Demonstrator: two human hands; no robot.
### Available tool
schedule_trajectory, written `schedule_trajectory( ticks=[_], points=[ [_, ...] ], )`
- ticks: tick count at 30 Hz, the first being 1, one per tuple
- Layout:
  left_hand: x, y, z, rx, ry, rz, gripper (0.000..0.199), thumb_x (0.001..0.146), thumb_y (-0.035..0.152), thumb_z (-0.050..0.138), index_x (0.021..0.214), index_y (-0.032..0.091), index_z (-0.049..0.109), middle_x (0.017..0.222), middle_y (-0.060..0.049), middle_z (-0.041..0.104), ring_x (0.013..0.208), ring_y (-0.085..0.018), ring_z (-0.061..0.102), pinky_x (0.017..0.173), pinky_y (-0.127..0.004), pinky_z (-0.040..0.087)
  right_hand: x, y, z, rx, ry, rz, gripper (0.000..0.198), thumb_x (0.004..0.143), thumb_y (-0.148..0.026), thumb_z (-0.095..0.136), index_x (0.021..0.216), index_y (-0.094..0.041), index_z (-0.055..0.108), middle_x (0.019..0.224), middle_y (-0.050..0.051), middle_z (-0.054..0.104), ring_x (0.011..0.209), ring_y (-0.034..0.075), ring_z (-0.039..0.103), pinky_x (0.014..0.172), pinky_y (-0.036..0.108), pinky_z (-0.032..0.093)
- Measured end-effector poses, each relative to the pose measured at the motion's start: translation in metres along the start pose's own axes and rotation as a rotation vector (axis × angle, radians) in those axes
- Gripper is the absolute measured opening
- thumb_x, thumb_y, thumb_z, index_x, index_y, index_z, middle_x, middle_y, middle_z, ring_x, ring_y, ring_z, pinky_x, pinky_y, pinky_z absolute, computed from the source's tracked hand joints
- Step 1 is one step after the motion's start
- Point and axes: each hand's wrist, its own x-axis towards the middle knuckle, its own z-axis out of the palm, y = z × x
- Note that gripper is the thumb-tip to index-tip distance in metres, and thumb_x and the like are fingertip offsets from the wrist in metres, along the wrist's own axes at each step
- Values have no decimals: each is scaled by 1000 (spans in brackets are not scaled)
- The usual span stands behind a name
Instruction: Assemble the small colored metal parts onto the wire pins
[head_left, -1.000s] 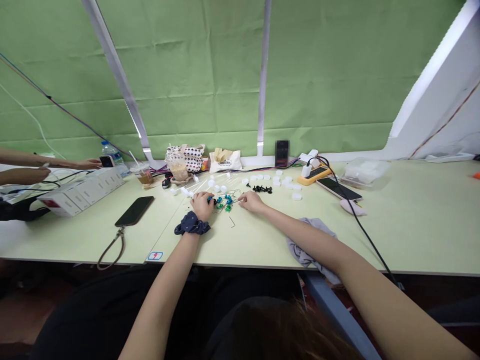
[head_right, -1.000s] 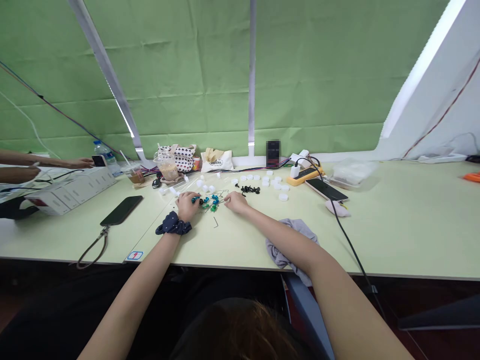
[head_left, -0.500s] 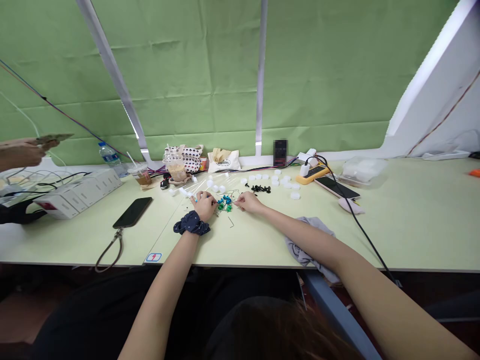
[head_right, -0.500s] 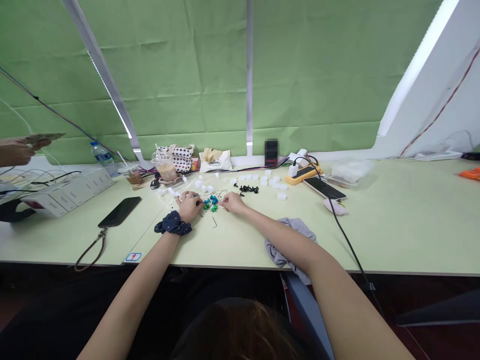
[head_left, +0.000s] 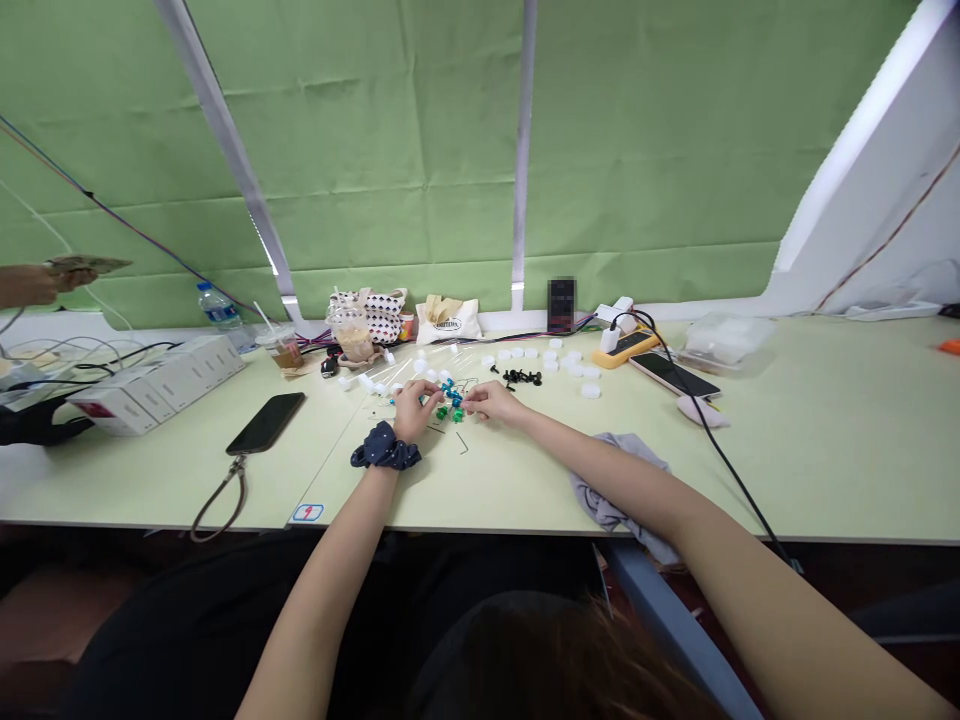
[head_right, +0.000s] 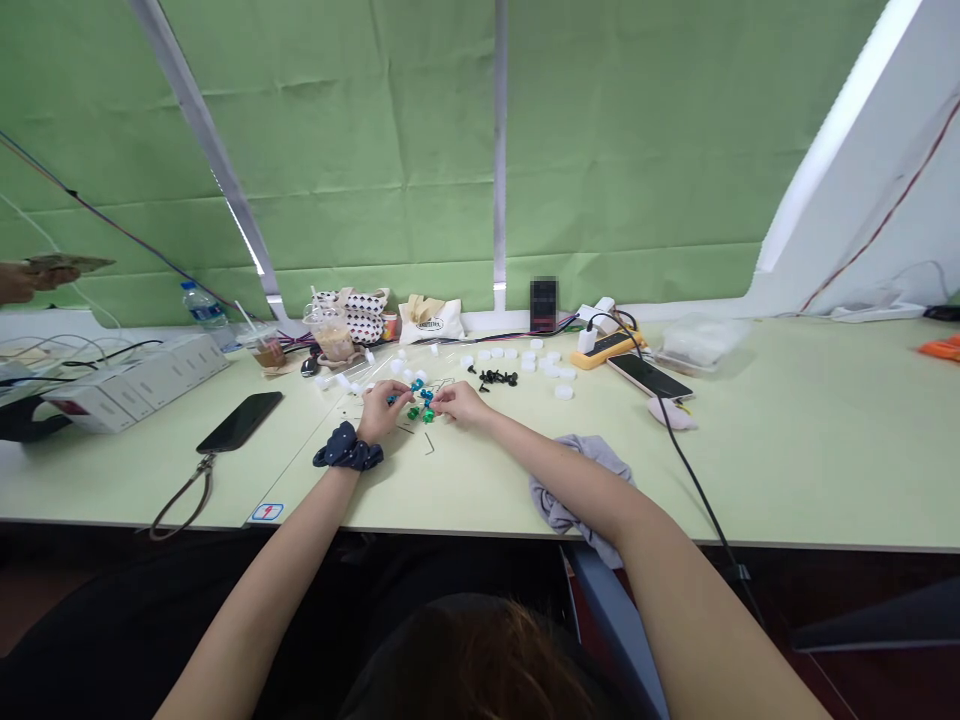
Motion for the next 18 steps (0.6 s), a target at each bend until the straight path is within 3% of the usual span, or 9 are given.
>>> schedule_trajectory(
  ticks=[4, 11, 14, 18],
  points=[
    [-2, 6, 3, 12, 3, 22, 14, 85, 34, 55, 83, 23, 64, 82, -2, 71, 100, -22, 57, 95, -43, 31, -3, -4, 3, 101, -39, -7, 32, 61, -38, 79, 73, -11, 67, 57, 1, 62, 44, 8, 54, 45, 20, 45],
    [-2, 5, 11, 99, 20, 104, 15, 88, 31, 52, 85, 22, 63, 81, -1, 70, 83, -18, 63, 91, -40, 33, -2, -7, 6, 139, -26, 32, 24, 68, -32, 75, 69, -11, 63, 56, 0, 61, 39, 7, 52, 40, 19, 41],
    [-3, 6, 13, 130, -11, 153, 15, 90, 28, 48, 88, 21, 61, 76, -1, 67, 74, -16, 62, 82, -35, 40, -1, -6, 6, 148, -34, 39, 18, 72, -27, 72, 71, -11, 63, 57, 1, 63, 38, 6, 51, 39, 18, 39],
    [-4, 11, 15, 190, -26, 208, 17, 92, 27, 41, 92, 20, 57, 90, -6, 62, 78, -17, 61, 69, -29, 44, -2, -7, 6, 147, -4, 58, 11, 75, -20, 67, 71, -11, 63, 57, 1, 63, 39, 6, 50, 38, 17, 38]
  ],
)
